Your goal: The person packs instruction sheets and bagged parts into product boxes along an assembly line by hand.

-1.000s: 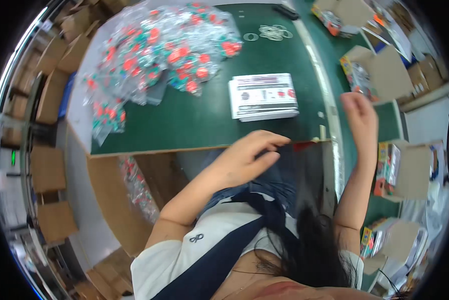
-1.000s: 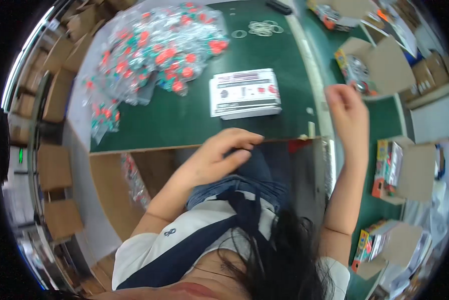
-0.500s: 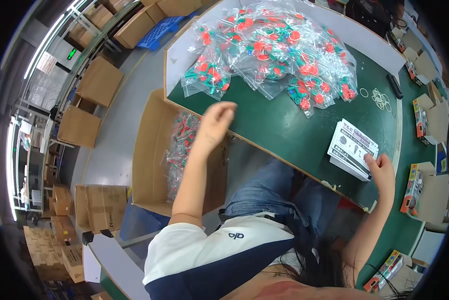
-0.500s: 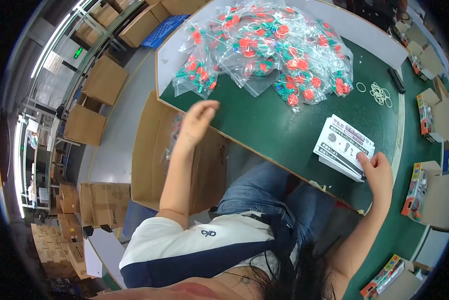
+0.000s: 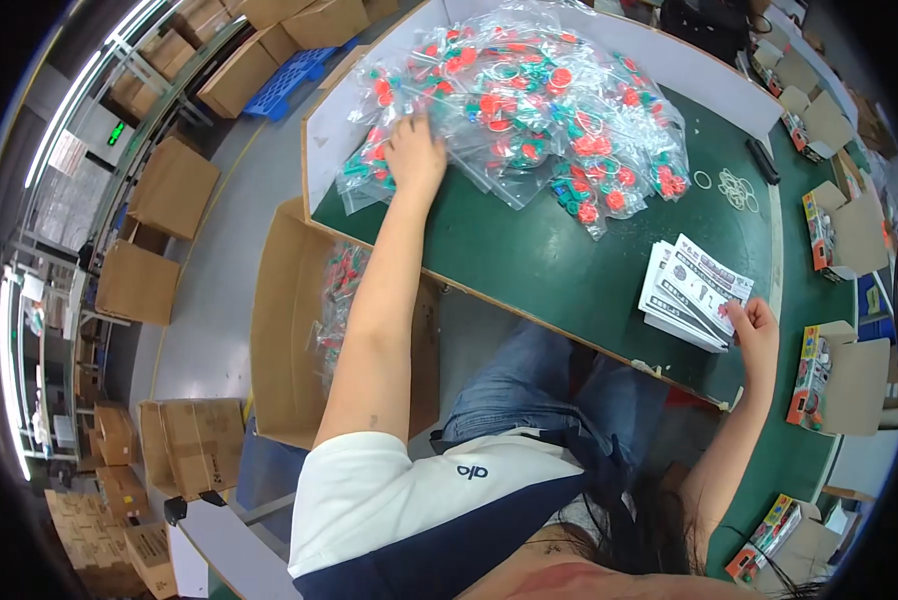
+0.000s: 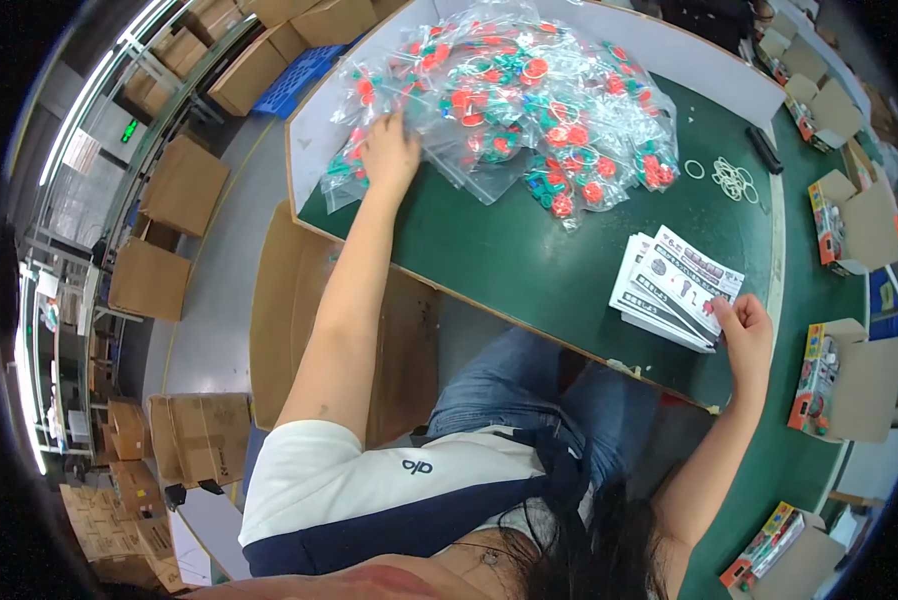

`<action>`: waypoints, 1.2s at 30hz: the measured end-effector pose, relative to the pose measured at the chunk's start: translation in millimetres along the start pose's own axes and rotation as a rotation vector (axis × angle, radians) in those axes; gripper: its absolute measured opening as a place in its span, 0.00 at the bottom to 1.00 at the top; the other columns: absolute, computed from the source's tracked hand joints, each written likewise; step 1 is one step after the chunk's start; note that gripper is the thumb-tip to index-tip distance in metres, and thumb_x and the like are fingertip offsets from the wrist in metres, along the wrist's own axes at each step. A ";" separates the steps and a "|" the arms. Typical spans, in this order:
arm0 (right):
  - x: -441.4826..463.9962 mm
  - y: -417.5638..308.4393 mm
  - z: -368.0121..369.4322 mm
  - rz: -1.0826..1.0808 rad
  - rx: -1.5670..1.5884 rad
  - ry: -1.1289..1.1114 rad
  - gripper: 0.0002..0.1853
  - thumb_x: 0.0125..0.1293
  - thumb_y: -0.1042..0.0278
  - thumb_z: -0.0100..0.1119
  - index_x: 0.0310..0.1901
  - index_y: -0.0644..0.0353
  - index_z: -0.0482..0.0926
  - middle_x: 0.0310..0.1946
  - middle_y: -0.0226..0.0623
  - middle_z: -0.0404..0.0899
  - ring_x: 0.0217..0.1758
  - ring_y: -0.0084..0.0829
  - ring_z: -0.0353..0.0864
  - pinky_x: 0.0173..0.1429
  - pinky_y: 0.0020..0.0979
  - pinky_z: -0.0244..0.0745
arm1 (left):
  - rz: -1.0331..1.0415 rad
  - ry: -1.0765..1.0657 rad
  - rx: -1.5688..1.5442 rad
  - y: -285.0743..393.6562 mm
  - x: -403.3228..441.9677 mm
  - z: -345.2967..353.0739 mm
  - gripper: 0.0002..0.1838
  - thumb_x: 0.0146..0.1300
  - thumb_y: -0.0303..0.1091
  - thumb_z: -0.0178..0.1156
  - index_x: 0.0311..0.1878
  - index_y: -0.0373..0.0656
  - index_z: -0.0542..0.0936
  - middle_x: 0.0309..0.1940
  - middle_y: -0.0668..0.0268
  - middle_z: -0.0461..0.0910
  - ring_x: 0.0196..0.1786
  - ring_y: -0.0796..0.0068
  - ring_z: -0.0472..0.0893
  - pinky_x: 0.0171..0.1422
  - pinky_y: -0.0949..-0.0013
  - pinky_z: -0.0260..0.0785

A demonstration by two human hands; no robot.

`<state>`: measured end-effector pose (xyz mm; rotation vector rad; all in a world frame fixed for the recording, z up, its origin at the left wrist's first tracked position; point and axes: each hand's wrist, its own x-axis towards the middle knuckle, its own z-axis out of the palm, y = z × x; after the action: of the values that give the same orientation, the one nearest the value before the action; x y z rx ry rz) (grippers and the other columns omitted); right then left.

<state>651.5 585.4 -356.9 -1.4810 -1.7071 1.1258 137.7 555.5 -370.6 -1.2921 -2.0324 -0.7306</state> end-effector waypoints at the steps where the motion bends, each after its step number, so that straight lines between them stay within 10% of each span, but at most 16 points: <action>1: -3.1 -3.4 1.7 0.004 0.047 0.006 0.11 0.60 0.65 0.56 0.23 0.58 0.68 0.17 0.21 0.67 0.20 0.10 0.60 0.22 0.16 0.52 | -0.055 -0.078 -0.070 -7.3 3.9 0.8 0.20 0.59 0.43 0.50 0.48 0.37 0.74 0.41 0.52 0.76 0.44 0.54 0.75 0.53 0.62 0.65; 8: -16.5 -2.3 3.0 -0.215 0.396 0.205 0.06 0.62 0.71 0.52 0.38 0.62 0.74 0.29 0.27 0.76 0.29 0.13 0.70 0.32 0.15 0.63 | -0.301 0.135 -0.574 -4.2 32.6 -68.7 0.18 0.66 0.42 0.42 0.45 0.41 0.76 0.41 0.54 0.78 0.45 0.62 0.77 0.48 0.63 0.69; 10: -25.6 -15.4 5.2 -0.358 0.535 0.322 0.09 0.63 0.73 0.50 0.43 0.64 0.73 0.34 0.30 0.77 0.34 0.15 0.72 0.39 0.17 0.67 | -0.464 -0.027 -1.376 19.6 39.4 -111.7 0.21 0.67 0.46 0.41 0.49 0.39 0.73 0.46 0.52 0.75 0.48 0.60 0.76 0.49 0.62 0.69; 16: -56.8 -50.1 42.2 -0.409 0.718 0.014 0.14 0.61 0.76 0.50 0.49 0.66 0.70 0.43 0.34 0.76 0.42 0.20 0.74 0.46 0.22 0.69 | -0.402 -0.862 -2.001 134.1 2.8 -161.0 0.24 0.66 0.47 0.43 0.54 0.35 0.65 0.52 0.52 0.71 0.51 0.61 0.74 0.52 0.63 0.69; 27: -43.5 -48.3 52.1 -0.392 0.814 0.252 0.07 0.58 0.79 0.54 0.37 0.62 0.68 0.34 0.30 0.76 0.33 0.15 0.73 0.38 0.17 0.69 | -0.901 -1.133 -2.322 252.9 -72.0 -135.2 0.19 0.66 0.37 0.46 0.55 0.34 0.65 0.48 0.56 0.73 0.49 0.70 0.75 0.53 0.66 0.68; 31: -40.2 -48.4 53.6 -0.440 0.724 0.277 0.08 0.57 0.80 0.56 0.33 0.60 0.66 0.32 0.30 0.75 0.33 0.15 0.73 0.37 0.17 0.69 | -0.483 -1.055 -1.946 256.7 -81.7 -131.0 0.17 0.64 0.31 0.49 0.54 0.34 0.67 0.46 0.58 0.74 0.47 0.73 0.75 0.53 0.68 0.68; 36: -30.7 -44.4 49.2 -0.382 0.723 0.235 0.11 0.55 0.78 0.58 0.39 0.63 0.68 0.34 0.31 0.76 0.35 0.17 0.74 0.40 0.19 0.70 | -0.540 -1.157 -1.903 254.9 -81.0 -116.3 0.18 0.62 0.30 0.52 0.53 0.33 0.68 0.45 0.60 0.75 0.47 0.73 0.75 0.52 0.69 0.67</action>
<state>594.2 544.5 -337.3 -0.7614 -1.1632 1.1316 423.0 518.5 -322.5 -2.3978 -2.1439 -3.2494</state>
